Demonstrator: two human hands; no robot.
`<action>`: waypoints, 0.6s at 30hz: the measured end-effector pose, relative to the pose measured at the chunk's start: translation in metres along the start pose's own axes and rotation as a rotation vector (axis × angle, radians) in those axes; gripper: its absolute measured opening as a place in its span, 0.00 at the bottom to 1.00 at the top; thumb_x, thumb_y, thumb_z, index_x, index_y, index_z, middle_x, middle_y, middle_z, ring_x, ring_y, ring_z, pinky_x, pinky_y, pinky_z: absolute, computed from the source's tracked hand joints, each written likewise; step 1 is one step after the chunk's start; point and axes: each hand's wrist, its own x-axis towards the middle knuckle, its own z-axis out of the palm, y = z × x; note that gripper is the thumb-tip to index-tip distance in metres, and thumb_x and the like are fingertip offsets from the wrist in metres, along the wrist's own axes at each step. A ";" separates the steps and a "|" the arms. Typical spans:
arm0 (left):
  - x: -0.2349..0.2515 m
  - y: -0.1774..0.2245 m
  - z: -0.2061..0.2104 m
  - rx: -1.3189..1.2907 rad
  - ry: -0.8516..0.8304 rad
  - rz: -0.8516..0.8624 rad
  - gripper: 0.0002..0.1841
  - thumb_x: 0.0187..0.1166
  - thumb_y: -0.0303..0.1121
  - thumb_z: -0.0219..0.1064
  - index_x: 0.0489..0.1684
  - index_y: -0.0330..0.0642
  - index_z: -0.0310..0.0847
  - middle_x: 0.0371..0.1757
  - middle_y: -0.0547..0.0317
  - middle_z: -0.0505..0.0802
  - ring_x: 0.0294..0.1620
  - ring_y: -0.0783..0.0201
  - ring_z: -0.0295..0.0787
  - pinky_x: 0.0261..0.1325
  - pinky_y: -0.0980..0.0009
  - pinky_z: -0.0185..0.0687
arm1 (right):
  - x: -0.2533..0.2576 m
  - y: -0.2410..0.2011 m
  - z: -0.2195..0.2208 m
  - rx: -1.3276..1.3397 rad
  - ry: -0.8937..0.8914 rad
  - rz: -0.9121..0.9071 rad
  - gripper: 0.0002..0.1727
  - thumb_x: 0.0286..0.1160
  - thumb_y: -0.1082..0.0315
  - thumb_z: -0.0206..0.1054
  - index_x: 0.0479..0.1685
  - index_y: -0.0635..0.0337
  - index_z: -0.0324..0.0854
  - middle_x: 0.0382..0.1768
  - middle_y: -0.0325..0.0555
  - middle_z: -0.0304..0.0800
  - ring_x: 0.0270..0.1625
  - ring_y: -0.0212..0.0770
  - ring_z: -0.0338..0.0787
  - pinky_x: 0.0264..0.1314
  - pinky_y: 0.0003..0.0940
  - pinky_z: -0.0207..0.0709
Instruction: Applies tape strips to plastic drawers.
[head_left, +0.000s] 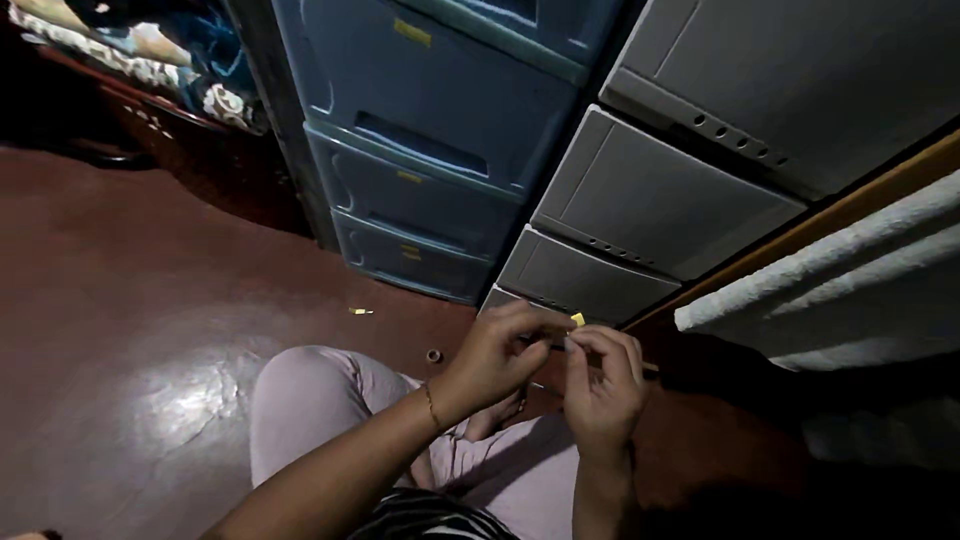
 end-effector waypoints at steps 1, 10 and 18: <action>-0.007 -0.007 -0.002 0.002 -0.033 -0.014 0.12 0.80 0.27 0.63 0.55 0.37 0.91 0.46 0.57 0.94 0.49 0.74 0.90 0.57 0.76 0.86 | -0.009 0.004 0.003 0.023 -0.044 0.018 0.06 0.79 0.68 0.67 0.40 0.62 0.86 0.42 0.45 0.90 0.53 0.31 0.88 0.58 0.19 0.81; -0.153 -0.110 0.001 -0.111 -0.310 -0.671 0.16 0.73 0.32 0.74 0.56 0.34 0.85 0.48 0.54 0.93 0.48 0.69 0.89 0.57 0.70 0.85 | -0.176 0.033 0.057 0.075 -0.539 0.454 0.09 0.77 0.72 0.65 0.45 0.68 0.87 0.41 0.53 0.93 0.45 0.45 0.94 0.53 0.40 0.89; -0.184 -0.155 -0.009 0.275 -0.622 -0.717 0.11 0.84 0.31 0.64 0.56 0.35 0.86 0.43 0.42 0.94 0.45 0.43 0.93 0.55 0.43 0.84 | -0.222 0.044 0.075 0.166 -0.741 0.579 0.10 0.81 0.74 0.61 0.52 0.71 0.84 0.47 0.55 0.94 0.47 0.47 0.95 0.53 0.43 0.90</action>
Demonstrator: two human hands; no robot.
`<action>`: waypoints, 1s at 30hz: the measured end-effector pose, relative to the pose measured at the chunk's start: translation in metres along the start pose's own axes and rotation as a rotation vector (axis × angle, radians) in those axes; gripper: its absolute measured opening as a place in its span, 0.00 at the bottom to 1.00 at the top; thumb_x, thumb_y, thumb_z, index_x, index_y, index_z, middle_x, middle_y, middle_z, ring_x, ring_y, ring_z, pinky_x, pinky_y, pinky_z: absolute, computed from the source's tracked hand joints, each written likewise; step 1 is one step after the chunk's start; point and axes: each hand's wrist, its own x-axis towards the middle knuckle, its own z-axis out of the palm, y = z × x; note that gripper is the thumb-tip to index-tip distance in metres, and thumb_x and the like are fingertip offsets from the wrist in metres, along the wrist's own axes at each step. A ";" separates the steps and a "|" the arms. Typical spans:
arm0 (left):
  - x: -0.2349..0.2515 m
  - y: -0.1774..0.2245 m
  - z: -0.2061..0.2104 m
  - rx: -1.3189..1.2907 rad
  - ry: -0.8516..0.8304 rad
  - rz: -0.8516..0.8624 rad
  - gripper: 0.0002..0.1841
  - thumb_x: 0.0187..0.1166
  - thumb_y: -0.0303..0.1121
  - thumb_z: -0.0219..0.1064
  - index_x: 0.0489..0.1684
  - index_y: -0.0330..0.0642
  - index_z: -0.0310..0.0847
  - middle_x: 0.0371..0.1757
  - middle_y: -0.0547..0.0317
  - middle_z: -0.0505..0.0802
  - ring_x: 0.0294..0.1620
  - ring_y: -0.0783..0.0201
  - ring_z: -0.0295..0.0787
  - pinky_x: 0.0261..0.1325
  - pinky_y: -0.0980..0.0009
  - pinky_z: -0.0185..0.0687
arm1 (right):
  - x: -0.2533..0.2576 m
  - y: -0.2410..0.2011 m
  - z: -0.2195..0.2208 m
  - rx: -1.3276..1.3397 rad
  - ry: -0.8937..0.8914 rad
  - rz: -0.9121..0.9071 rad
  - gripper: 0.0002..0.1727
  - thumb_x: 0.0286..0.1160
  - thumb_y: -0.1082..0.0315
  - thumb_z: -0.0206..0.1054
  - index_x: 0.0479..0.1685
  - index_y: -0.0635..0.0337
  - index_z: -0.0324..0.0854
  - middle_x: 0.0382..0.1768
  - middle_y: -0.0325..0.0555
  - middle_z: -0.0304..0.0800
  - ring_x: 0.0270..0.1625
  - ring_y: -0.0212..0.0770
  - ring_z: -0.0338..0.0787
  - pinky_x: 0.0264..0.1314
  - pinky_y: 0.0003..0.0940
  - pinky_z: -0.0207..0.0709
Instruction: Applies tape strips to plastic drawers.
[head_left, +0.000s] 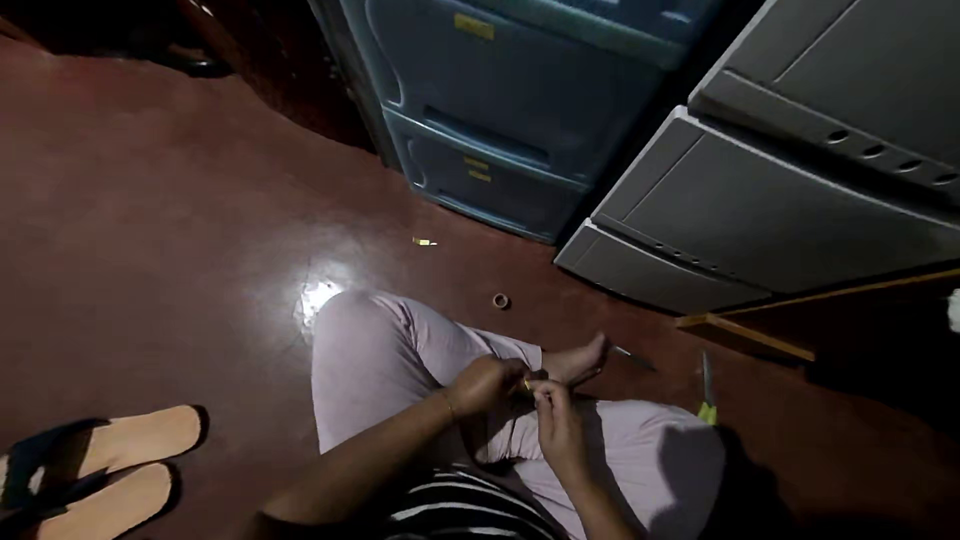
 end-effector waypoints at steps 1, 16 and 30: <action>0.008 -0.001 -0.008 0.037 -0.002 -0.039 0.12 0.84 0.31 0.63 0.57 0.35 0.86 0.44 0.41 0.94 0.48 0.41 0.93 0.57 0.41 0.84 | 0.007 -0.001 -0.001 0.010 0.021 -0.009 0.11 0.81 0.74 0.61 0.52 0.72 0.83 0.48 0.56 0.94 0.48 0.47 0.95 0.54 0.43 0.89; 0.111 -0.139 -0.099 -0.018 0.173 -0.482 0.19 0.81 0.27 0.68 0.69 0.31 0.76 0.52 0.34 0.92 0.56 0.38 0.91 0.65 0.39 0.81 | 0.137 0.082 0.018 0.656 -0.027 0.803 0.16 0.84 0.76 0.63 0.65 0.74 0.73 0.46 0.60 0.89 0.38 0.42 0.94 0.43 0.33 0.89; 0.101 -0.083 -0.054 0.160 0.257 -0.199 0.13 0.80 0.36 0.72 0.56 0.39 0.89 0.59 0.42 0.90 0.61 0.43 0.87 0.67 0.42 0.80 | 0.132 0.083 0.031 0.545 -0.040 0.741 0.11 0.77 0.75 0.72 0.54 0.72 0.82 0.42 0.55 0.92 0.38 0.39 0.92 0.43 0.32 0.88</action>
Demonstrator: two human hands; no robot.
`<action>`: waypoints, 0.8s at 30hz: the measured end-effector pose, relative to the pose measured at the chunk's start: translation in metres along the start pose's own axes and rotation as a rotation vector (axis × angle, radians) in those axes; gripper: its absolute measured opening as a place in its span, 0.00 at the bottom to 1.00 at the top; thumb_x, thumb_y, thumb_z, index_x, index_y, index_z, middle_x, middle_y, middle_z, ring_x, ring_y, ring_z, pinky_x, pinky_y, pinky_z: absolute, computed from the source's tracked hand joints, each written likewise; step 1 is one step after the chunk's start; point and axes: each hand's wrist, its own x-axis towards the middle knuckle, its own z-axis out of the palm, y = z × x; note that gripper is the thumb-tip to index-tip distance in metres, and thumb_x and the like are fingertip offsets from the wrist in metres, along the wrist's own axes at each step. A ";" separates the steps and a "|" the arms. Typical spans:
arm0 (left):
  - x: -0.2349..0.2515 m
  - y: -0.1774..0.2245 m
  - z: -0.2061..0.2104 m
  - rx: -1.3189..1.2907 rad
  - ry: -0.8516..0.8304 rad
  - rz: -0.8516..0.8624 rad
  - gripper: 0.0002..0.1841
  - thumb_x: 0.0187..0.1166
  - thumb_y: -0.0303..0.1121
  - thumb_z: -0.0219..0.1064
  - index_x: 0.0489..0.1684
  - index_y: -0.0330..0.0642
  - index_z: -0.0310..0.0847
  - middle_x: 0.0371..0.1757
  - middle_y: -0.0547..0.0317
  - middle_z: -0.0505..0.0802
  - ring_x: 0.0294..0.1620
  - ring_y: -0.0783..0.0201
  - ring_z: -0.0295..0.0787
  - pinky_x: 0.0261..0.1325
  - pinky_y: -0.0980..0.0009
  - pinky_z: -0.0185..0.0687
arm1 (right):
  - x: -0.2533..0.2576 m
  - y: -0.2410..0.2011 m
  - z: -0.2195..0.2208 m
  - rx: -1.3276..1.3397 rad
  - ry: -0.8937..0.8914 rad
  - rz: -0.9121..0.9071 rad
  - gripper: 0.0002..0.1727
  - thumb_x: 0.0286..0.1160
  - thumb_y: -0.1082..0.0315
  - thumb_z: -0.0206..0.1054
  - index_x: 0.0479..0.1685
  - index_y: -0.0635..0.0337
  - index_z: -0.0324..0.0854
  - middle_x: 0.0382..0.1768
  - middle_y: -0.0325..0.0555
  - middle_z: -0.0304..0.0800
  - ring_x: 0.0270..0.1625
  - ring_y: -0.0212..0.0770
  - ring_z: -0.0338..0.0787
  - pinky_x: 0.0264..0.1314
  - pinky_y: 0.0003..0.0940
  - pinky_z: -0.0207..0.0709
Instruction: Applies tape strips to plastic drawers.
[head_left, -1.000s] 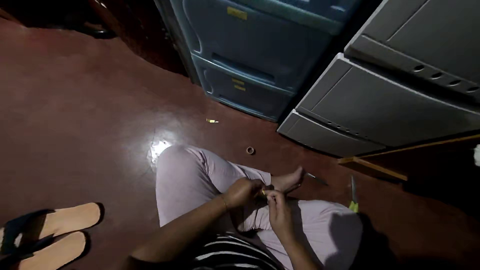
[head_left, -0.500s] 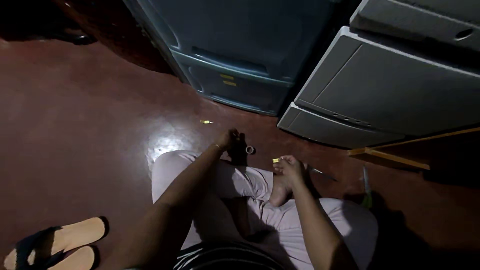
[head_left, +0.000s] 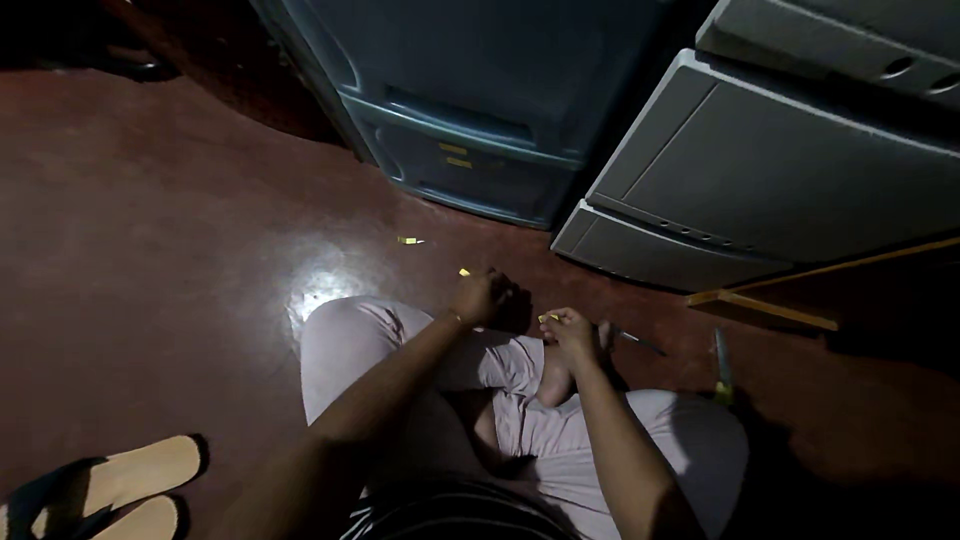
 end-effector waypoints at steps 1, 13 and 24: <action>-0.006 0.010 0.009 -0.096 -0.052 0.021 0.15 0.82 0.39 0.69 0.56 0.37 0.88 0.56 0.45 0.92 0.56 0.49 0.90 0.65 0.48 0.83 | -0.003 -0.002 -0.001 0.032 0.001 0.005 0.12 0.78 0.75 0.71 0.55 0.72 0.83 0.43 0.55 0.92 0.40 0.40 0.92 0.44 0.32 0.87; 0.000 0.192 -0.049 -0.606 0.116 0.273 0.12 0.77 0.38 0.74 0.49 0.39 0.87 0.39 0.62 0.92 0.36 0.74 0.87 0.46 0.75 0.85 | -0.091 -0.151 -0.080 0.264 0.197 -0.518 0.06 0.77 0.77 0.70 0.47 0.71 0.86 0.39 0.48 0.92 0.38 0.33 0.90 0.46 0.27 0.86; 0.006 0.397 -0.184 -0.394 0.385 0.725 0.10 0.81 0.38 0.67 0.40 0.41 0.87 0.29 0.67 0.88 0.27 0.79 0.81 0.35 0.79 0.78 | -0.188 -0.322 -0.193 0.104 0.424 -1.188 0.05 0.72 0.78 0.73 0.42 0.69 0.89 0.35 0.42 0.93 0.36 0.28 0.90 0.45 0.22 0.86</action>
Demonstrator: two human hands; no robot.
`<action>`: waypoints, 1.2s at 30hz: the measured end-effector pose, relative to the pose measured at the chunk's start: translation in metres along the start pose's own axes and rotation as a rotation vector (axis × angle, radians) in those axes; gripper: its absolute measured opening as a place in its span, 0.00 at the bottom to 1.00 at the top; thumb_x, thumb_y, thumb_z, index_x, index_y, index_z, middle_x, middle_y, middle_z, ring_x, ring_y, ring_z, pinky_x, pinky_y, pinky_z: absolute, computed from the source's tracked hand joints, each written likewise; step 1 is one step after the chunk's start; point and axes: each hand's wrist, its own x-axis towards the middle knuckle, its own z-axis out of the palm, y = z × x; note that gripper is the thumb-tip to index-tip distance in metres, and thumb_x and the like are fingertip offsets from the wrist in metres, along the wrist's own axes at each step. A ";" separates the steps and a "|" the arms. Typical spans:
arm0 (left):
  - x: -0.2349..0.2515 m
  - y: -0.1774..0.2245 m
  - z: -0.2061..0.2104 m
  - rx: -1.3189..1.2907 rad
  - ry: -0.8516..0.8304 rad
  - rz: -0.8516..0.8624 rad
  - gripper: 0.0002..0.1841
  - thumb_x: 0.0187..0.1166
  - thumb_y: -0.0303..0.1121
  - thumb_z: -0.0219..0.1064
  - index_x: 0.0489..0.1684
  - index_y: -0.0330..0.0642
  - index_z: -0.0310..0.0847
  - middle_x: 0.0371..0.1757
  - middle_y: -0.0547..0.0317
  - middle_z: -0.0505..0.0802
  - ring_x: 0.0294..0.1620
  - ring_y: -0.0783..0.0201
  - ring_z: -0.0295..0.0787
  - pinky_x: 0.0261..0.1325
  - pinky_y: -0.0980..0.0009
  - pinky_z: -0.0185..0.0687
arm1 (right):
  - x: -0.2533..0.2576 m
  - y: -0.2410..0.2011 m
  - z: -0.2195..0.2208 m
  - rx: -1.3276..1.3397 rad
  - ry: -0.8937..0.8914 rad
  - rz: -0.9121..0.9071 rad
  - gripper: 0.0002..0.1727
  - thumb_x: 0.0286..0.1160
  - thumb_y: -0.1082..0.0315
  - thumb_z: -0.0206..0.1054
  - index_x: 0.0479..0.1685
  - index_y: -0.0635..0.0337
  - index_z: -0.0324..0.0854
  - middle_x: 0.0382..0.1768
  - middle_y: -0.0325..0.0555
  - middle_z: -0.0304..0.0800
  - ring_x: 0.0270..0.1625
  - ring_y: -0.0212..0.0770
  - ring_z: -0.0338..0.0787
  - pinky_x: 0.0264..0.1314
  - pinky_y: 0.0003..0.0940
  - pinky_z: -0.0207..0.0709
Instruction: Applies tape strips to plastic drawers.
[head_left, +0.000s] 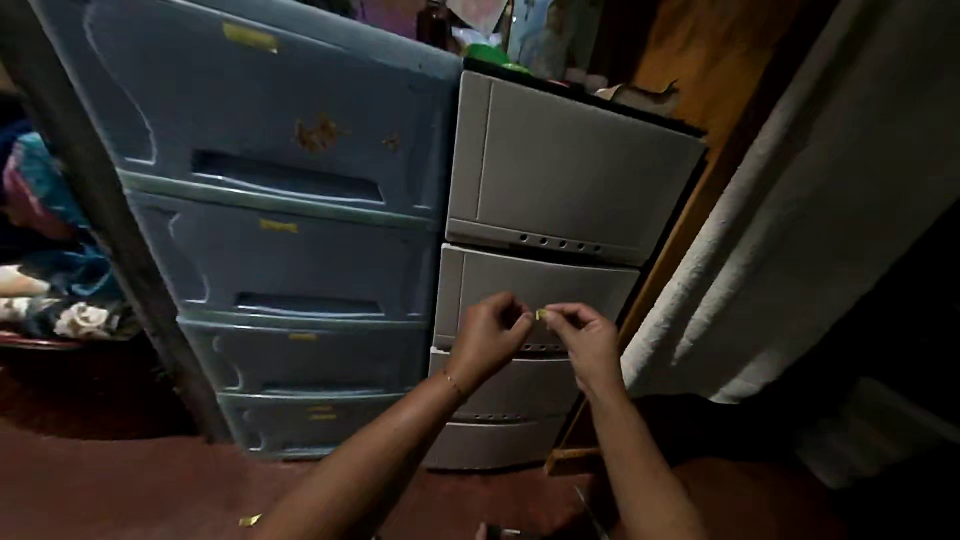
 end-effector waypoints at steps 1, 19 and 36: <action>0.006 0.005 0.001 0.018 -0.001 0.013 0.11 0.80 0.41 0.70 0.40 0.42 0.87 0.29 0.67 0.89 0.27 0.79 0.82 0.35 0.78 0.79 | 0.007 -0.003 -0.003 -0.009 0.008 -0.019 0.04 0.71 0.78 0.74 0.42 0.69 0.90 0.34 0.43 0.93 0.36 0.27 0.90 0.45 0.22 0.86; 0.047 -0.010 0.012 0.201 0.103 0.090 0.07 0.82 0.33 0.70 0.42 0.38 0.87 0.31 0.58 0.92 0.28 0.69 0.87 0.38 0.68 0.85 | 0.048 0.011 -0.005 -0.084 -0.050 0.074 0.05 0.74 0.75 0.74 0.45 0.63 0.92 0.37 0.44 0.93 0.37 0.31 0.89 0.45 0.28 0.84; 0.061 -0.005 0.027 0.459 0.257 0.216 0.07 0.80 0.32 0.70 0.41 0.37 0.87 0.29 0.53 0.91 0.28 0.58 0.89 0.33 0.57 0.86 | 0.066 0.011 -0.001 -0.228 0.067 -0.025 0.06 0.75 0.72 0.75 0.41 0.63 0.85 0.32 0.43 0.88 0.29 0.31 0.85 0.35 0.27 0.81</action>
